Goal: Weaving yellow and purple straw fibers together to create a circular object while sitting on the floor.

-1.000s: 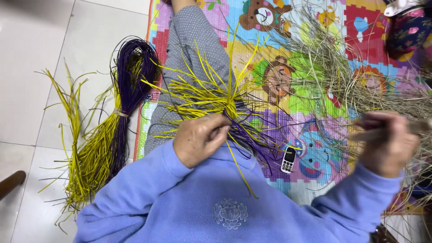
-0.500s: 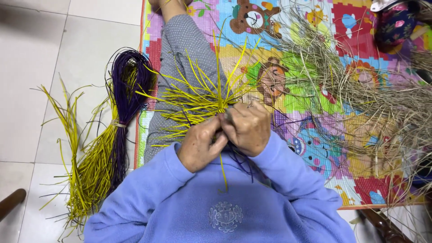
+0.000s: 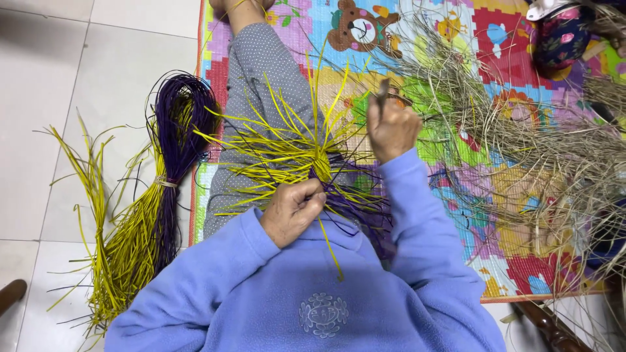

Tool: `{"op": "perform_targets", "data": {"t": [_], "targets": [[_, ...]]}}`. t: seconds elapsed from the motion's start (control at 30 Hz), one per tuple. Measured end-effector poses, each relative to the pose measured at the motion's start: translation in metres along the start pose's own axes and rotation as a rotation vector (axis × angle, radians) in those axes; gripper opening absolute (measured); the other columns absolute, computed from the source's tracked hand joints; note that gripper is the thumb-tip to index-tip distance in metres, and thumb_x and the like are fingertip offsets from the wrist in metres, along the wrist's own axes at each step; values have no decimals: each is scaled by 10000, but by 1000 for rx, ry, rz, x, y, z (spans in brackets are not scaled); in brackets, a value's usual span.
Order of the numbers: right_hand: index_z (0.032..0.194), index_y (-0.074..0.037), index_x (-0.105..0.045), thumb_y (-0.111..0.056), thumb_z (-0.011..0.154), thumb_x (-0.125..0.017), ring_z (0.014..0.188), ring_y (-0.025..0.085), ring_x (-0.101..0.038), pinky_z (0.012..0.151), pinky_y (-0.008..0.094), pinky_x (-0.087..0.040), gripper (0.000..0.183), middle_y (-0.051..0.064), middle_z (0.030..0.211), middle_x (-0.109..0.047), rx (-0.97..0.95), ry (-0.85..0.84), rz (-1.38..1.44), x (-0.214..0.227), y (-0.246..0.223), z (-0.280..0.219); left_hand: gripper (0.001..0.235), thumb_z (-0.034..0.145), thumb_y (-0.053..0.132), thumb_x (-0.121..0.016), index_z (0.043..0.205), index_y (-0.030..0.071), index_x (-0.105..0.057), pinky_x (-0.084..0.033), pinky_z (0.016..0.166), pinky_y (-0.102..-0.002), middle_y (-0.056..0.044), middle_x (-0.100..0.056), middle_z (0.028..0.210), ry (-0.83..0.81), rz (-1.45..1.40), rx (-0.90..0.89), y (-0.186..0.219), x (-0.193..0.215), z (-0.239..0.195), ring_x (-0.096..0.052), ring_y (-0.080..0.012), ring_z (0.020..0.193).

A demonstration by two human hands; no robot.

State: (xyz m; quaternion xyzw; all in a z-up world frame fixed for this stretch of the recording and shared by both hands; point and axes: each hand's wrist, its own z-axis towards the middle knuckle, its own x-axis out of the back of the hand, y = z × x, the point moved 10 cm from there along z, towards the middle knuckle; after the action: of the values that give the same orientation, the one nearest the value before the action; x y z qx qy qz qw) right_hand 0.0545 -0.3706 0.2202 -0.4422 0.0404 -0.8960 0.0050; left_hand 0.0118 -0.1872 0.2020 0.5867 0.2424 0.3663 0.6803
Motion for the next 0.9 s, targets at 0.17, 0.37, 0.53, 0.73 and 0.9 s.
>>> {"op": "perform_targets", "data": {"t": [0.17,0.37,0.53,0.73,0.9], "targets": [[550,-151,-431,-390,1019,-281,309,145,-396,430,236,-353,547,14,353,-361,-112,-118,-292,-34,103,-22,205,773,113,-506,572,86,-476,-325,390,-284,-76,-353,412,-72,53,8,4,11,-17,-379,-151,413],[578,-192,-476,-430,1080,-289,309,92,-392,429,173,-350,586,-34,368,-383,-204,-142,-476,-15,216,-60,232,757,118,-508,529,81,-479,-316,377,-280,-70,-369,372,-129,74,116,9,29,-39,-353,-152,381],[557,-194,-451,-413,1091,-444,309,102,-291,296,290,-301,577,-51,425,-334,-562,-193,-581,34,326,-85,141,689,65,-530,553,48,-495,-255,339,-251,9,-423,414,-163,217,190,22,45,-52,-292,-96,342],[607,-174,-450,-340,1097,-368,326,48,-345,233,196,-247,524,-64,476,-446,-424,54,-794,104,417,-93,154,693,62,-517,550,47,-464,-254,344,-252,7,-400,417,-104,225,166,33,63,-45,-291,-98,351],[1286,105,-455,-7,1036,-257,478,182,-561,320,210,-442,338,148,732,-635,-125,99,-197,109,253,-27,113,730,101,-477,629,53,-485,-302,415,-263,-6,-435,495,-62,234,157,20,40,-13,-344,-115,432]]}}
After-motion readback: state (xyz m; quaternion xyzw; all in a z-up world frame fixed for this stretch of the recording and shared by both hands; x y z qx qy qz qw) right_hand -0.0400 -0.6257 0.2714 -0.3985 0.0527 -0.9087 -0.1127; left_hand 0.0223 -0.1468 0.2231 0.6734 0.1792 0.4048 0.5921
